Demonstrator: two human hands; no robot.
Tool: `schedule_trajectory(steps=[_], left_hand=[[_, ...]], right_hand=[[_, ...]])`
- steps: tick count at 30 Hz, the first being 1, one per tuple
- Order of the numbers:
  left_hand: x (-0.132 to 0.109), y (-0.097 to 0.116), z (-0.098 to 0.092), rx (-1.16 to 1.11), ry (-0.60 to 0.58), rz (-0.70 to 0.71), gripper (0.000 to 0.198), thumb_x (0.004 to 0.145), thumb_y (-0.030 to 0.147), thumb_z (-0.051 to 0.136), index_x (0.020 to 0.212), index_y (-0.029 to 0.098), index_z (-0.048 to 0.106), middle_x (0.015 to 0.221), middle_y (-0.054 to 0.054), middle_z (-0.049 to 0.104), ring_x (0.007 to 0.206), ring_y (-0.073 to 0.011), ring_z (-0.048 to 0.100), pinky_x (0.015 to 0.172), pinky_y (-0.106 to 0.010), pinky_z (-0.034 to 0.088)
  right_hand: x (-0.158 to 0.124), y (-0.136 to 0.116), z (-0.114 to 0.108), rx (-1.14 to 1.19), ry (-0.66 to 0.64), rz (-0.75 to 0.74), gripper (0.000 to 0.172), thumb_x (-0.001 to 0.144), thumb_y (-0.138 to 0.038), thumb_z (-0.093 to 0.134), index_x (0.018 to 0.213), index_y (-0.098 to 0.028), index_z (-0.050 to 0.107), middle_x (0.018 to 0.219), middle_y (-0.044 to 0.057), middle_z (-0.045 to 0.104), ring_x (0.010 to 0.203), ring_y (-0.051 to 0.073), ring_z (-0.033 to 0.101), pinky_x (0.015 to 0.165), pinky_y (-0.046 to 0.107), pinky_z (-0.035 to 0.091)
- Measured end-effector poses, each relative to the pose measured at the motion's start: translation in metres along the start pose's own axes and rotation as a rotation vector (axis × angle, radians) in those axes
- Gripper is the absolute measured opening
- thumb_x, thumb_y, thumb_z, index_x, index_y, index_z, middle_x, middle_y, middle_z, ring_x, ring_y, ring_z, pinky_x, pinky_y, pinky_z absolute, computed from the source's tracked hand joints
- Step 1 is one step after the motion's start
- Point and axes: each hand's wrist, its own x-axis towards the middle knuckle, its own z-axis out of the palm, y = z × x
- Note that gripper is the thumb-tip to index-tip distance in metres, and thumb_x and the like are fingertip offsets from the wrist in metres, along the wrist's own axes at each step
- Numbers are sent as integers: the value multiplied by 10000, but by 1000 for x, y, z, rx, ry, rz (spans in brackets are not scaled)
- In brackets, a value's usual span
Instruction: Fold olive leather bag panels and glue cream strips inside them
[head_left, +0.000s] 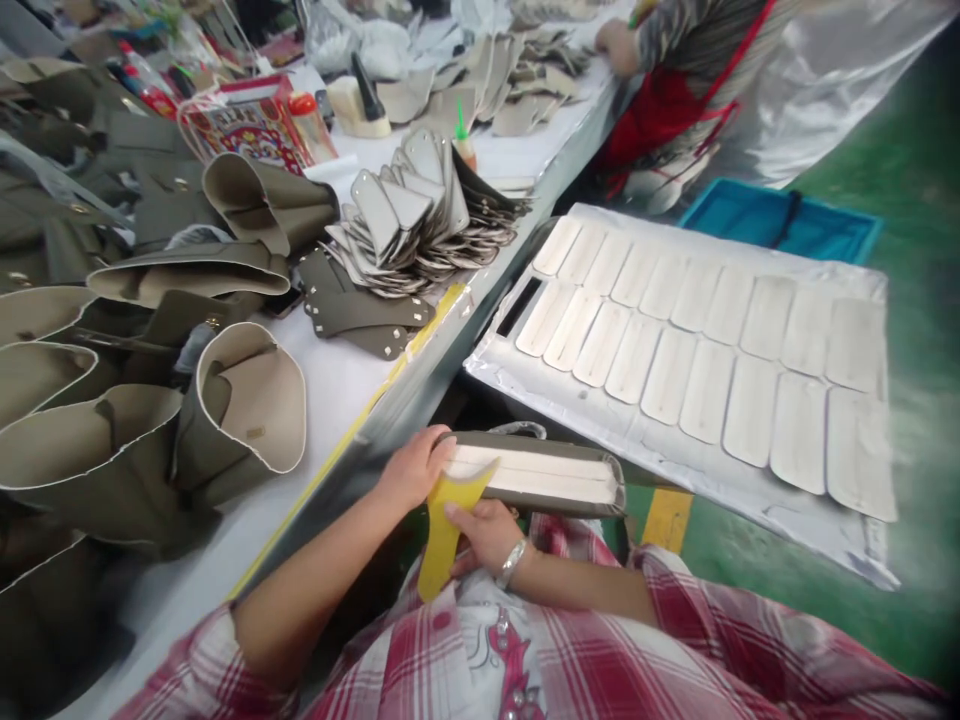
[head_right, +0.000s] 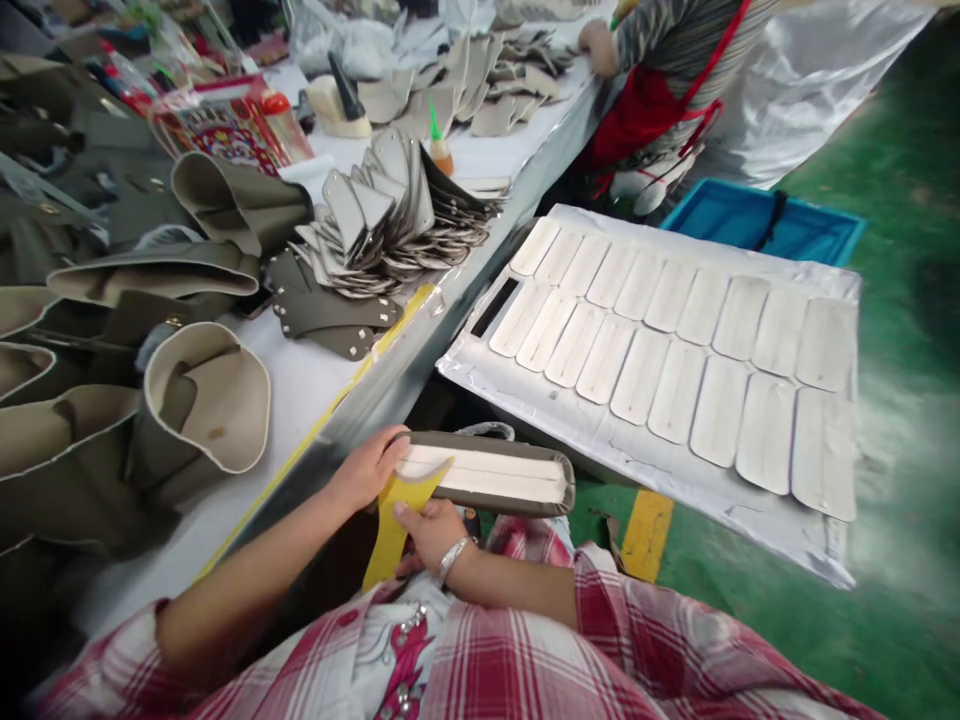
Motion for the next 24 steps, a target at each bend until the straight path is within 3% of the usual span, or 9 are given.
schedule_trajectory(steps=[3,6,10,16,20,22,24], left_hand=[[8,14,5,219,4,206,375,778,446,554,1078,224,587,1180,-85,546,1097,-281,470,997,-363,282],[14,23,18,439,-92,305,302,862,414,405,924,210,619,956,-93,622,941,-258,540,894,-365,362],[18,22,26,685,-103,351,401,910,392,266,786,189,589,799,-93,621,807,-247,561,762,-352,392],[22,26,29,805,-17,268,453,894,478,284,678,198,568,667,-73,608,705,-232,581,625,-304,371],[20,26,33,669,-21,189,499,839,585,332,698,197,611,731,-89,643,745,-264,598,642,-321,387],[18,22,30,415,-19,99,546,819,631,319,847,191,640,831,-98,664,825,-270,605,728,-343,411],[15,15,21,3,59,-20,647,827,654,235,1054,169,598,979,-115,655,924,-250,599,811,-349,421]], right_hand=[[-1,5,1,4,34,-11,244,686,-381,642,696,-140,612,609,39,650,454,160,591,352,230,464],[-1,8,-3,30,45,8,208,691,-334,649,641,-137,605,593,33,638,448,159,582,329,217,438],[-1,1,-6,75,41,68,149,753,-232,580,635,-144,597,550,6,607,442,137,570,346,198,440],[1,-4,-8,77,60,52,175,753,-261,595,625,-142,593,561,2,589,438,118,544,381,208,462],[-5,2,-8,30,95,13,202,739,-305,607,627,-138,585,537,3,570,418,124,529,379,233,468],[-19,4,-9,-13,53,-30,217,725,-329,616,629,-137,587,536,1,569,423,122,529,361,213,441],[-38,6,-16,-85,5,-155,279,694,-399,639,642,-127,604,557,12,588,443,122,537,360,195,415]])
